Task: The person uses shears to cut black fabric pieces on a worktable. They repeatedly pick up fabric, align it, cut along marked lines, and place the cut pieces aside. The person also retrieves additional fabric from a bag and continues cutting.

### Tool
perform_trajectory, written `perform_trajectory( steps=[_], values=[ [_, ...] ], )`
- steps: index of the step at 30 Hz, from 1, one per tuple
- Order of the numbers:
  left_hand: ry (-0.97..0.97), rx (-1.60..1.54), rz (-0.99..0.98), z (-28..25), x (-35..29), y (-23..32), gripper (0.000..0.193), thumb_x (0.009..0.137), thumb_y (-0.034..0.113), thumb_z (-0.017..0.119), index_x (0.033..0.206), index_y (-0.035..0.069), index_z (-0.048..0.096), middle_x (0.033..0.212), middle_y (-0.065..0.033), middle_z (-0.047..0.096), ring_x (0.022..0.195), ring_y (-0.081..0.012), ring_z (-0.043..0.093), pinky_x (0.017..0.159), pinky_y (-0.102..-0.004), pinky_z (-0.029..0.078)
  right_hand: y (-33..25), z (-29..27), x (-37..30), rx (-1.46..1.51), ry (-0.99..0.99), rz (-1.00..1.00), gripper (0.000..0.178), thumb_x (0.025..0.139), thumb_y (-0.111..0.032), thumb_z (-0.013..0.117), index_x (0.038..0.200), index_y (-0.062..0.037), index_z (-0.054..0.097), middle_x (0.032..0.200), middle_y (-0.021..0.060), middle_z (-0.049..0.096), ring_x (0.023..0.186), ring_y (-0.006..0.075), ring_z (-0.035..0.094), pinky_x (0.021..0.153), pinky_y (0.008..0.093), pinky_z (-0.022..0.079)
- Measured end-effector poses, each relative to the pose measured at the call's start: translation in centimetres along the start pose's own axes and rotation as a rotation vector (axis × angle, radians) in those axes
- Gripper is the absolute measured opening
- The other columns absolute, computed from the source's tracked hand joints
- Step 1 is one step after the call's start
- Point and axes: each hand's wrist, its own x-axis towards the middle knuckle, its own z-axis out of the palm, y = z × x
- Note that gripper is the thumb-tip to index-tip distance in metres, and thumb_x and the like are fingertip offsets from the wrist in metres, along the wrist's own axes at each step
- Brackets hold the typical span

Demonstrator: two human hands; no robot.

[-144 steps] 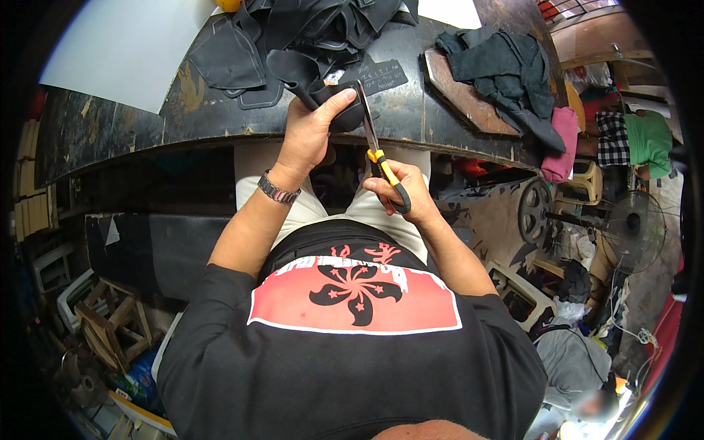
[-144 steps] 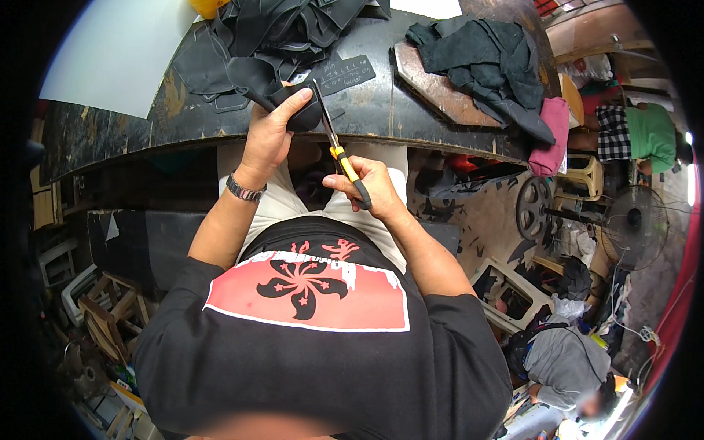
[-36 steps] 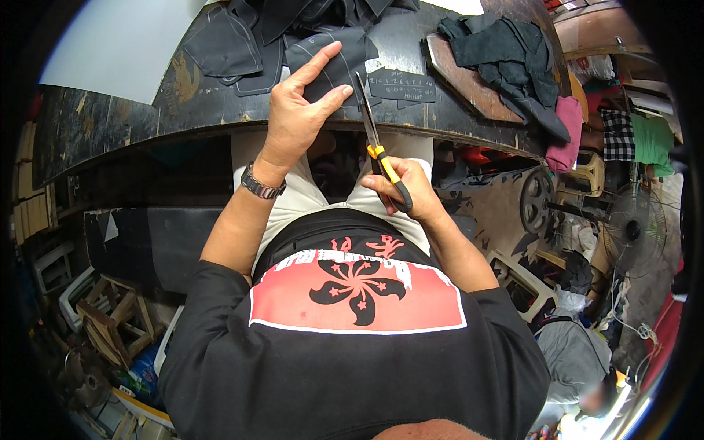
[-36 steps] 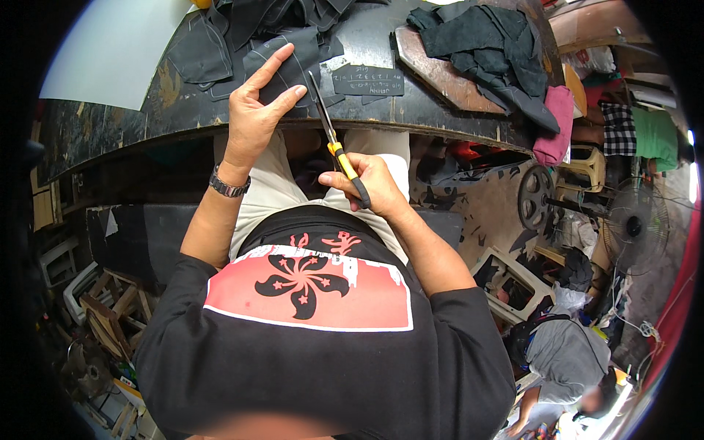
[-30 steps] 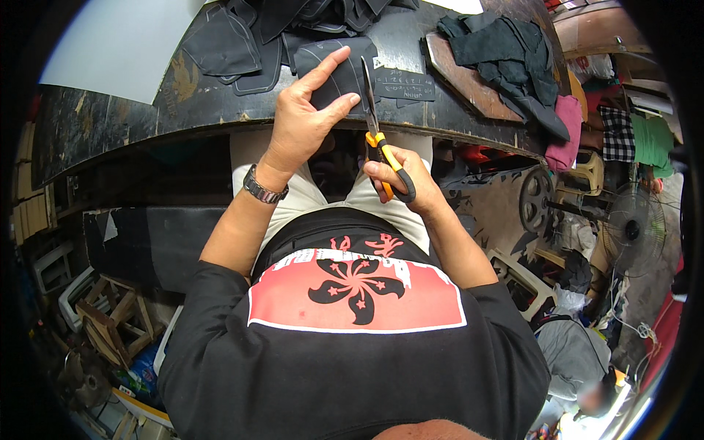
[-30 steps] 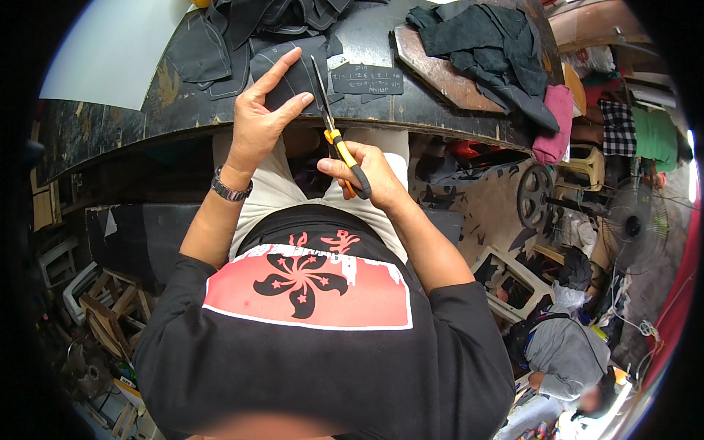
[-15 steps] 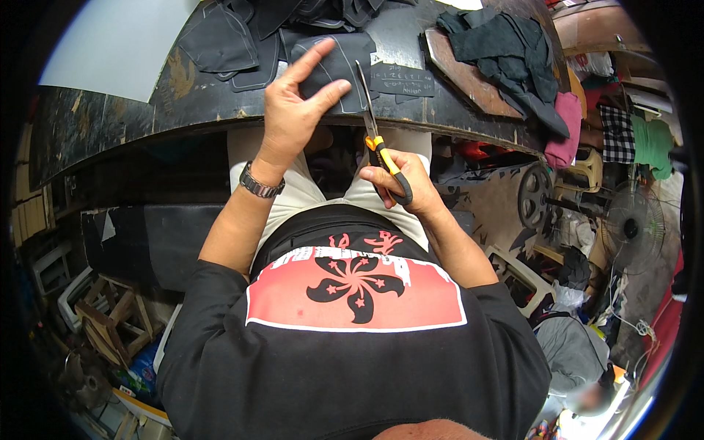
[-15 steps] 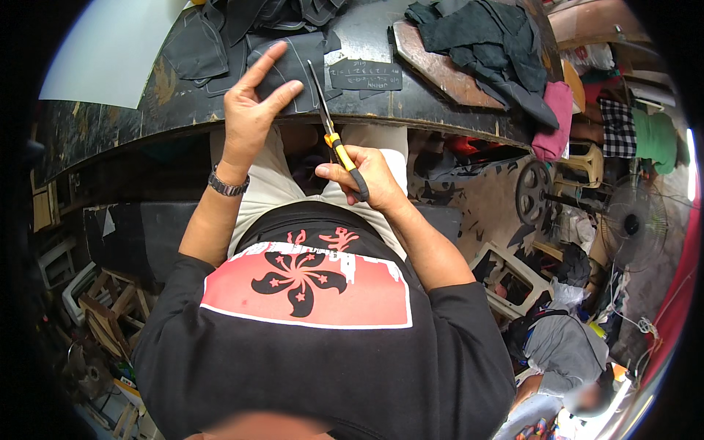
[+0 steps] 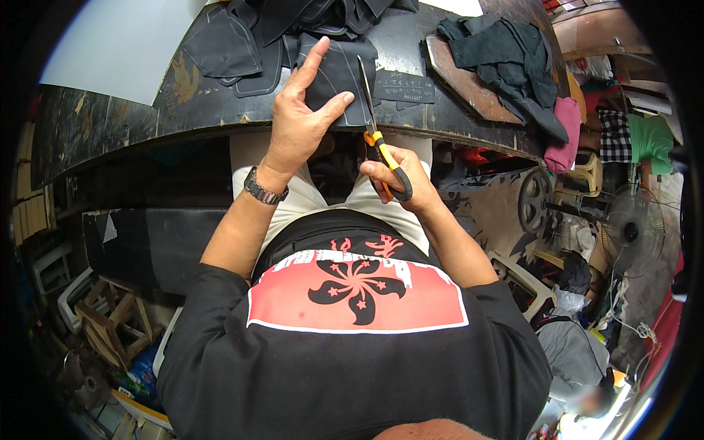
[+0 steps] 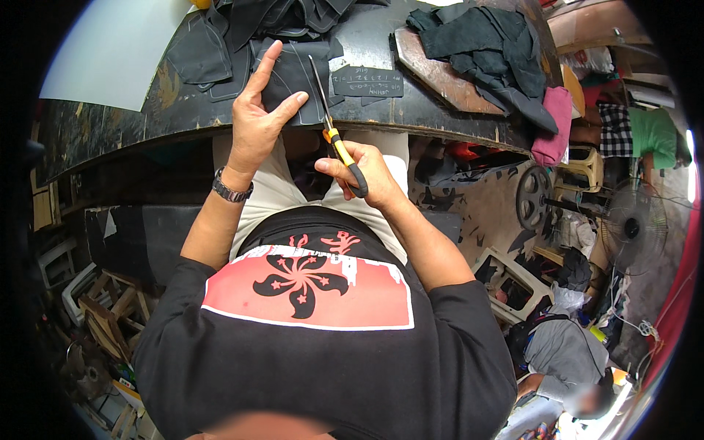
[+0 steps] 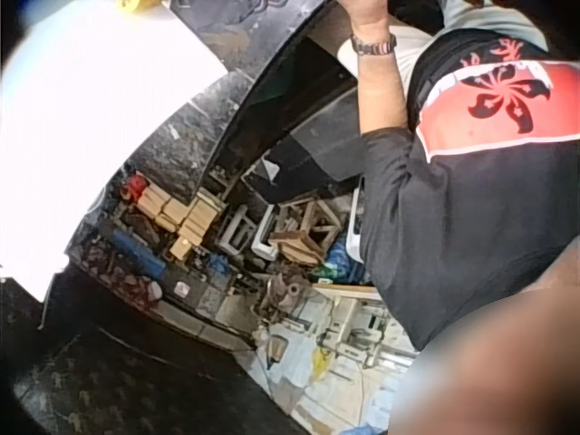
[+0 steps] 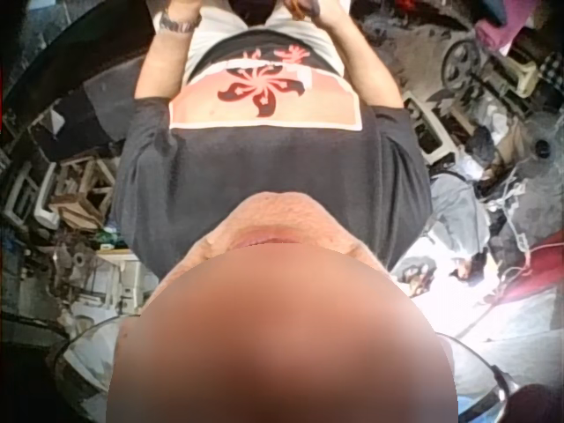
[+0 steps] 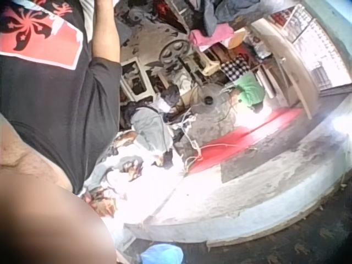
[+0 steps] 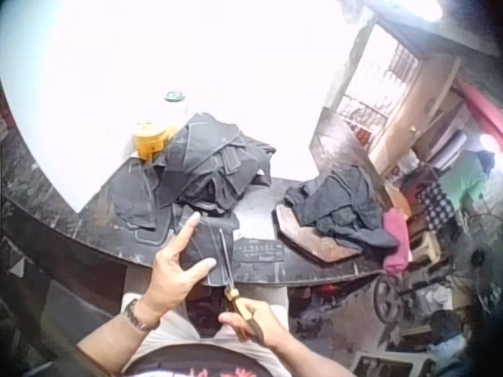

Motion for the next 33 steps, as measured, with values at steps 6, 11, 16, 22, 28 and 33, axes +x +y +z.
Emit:
perform_trajectory(
  steps=[6, 11, 16, 22, 28, 33],
  values=[
    [-0.016, 0.077, 0.046, -0.3, 0.2, -0.2, 0.073, 0.080, 0.002, 0.076, 0.146, 0.007, 0.045, 0.133, -0.0138, 0.058, 0.118, -0.0174, 0.058, 0.101, -0.0286, 0.045, -0.3, 0.0, -0.6, -0.062, 0.026, 0.025, 0.029, 0.087, -0.025, 0.075, 0.076, -0.0049, 0.057, 0.051, -0.0007, 0.050, 0.038, 0.0066, 0.044, 0.038, 0.0220, 0.032],
    [-0.013, 0.044, 0.039, -0.2, 0.0, -0.4, 0.074, 0.079, 0.002, 0.077, 0.146, 0.007, 0.046, 0.133, -0.0144, 0.058, 0.117, -0.0167, 0.057, 0.101, -0.0287, 0.045, -0.8, -0.2, -0.6, -0.098, 0.015, 0.081, 0.030, 0.087, -0.027, 0.075, 0.077, -0.0046, 0.057, 0.053, -0.0001, 0.052, 0.040, 0.0071, 0.046, 0.039, 0.0219, 0.034],
    [-0.043, 0.025, 0.005, 0.3, -0.5, -0.1, 0.074, 0.079, 0.000, 0.075, 0.146, 0.006, 0.045, 0.133, -0.0150, 0.058, 0.117, -0.0164, 0.057, 0.101, -0.0281, 0.045, -1.0, -0.4, 0.4, -0.037, 0.022, 0.027, 0.032, 0.089, -0.031, 0.070, 0.081, -0.0039, 0.057, 0.055, 0.0003, 0.051, 0.045, 0.0079, 0.049, 0.044, 0.0226, 0.039],
    [-0.053, 0.005, -0.013, 0.2, -0.7, -0.1, 0.075, 0.079, -0.001, 0.075, 0.146, 0.007, 0.044, 0.134, -0.0149, 0.057, 0.118, -0.0158, 0.056, 0.101, -0.0278, 0.044, -0.4, -0.4, 0.3, -0.050, 0.007, -0.006, 0.029, 0.089, -0.026, 0.072, 0.076, -0.0055, 0.056, 0.052, -0.0012, 0.049, 0.040, 0.0064, 0.045, 0.039, 0.0229, 0.034],
    [-0.078, 0.015, -0.035, 0.2, -0.7, -0.5, 0.075, 0.080, -0.002, 0.074, 0.147, 0.004, 0.042, 0.142, -0.0129, 0.051, 0.121, -0.0145, 0.054, 0.103, -0.0277, 0.044, 0.1, -0.2, -0.1, -0.074, 0.062, 0.023, 0.031, 0.087, -0.025, 0.076, 0.073, -0.0063, 0.055, 0.051, -0.0022, 0.049, 0.037, 0.0049, 0.042, 0.036, 0.0218, 0.031],
    [-0.056, -0.006, -0.061, 0.2, -0.9, -0.5, 0.068, 0.081, 0.000, 0.074, 0.143, 0.004, 0.047, 0.138, -0.0114, 0.055, 0.118, -0.0138, 0.056, 0.100, -0.0273, 0.045, 0.3, 0.0, 0.0, -0.079, 0.063, 0.030, 0.030, 0.087, -0.024, 0.076, 0.074, -0.0059, 0.056, 0.051, -0.0020, 0.049, 0.037, 0.0050, 0.042, 0.035, 0.0216, 0.031]
  ],
)
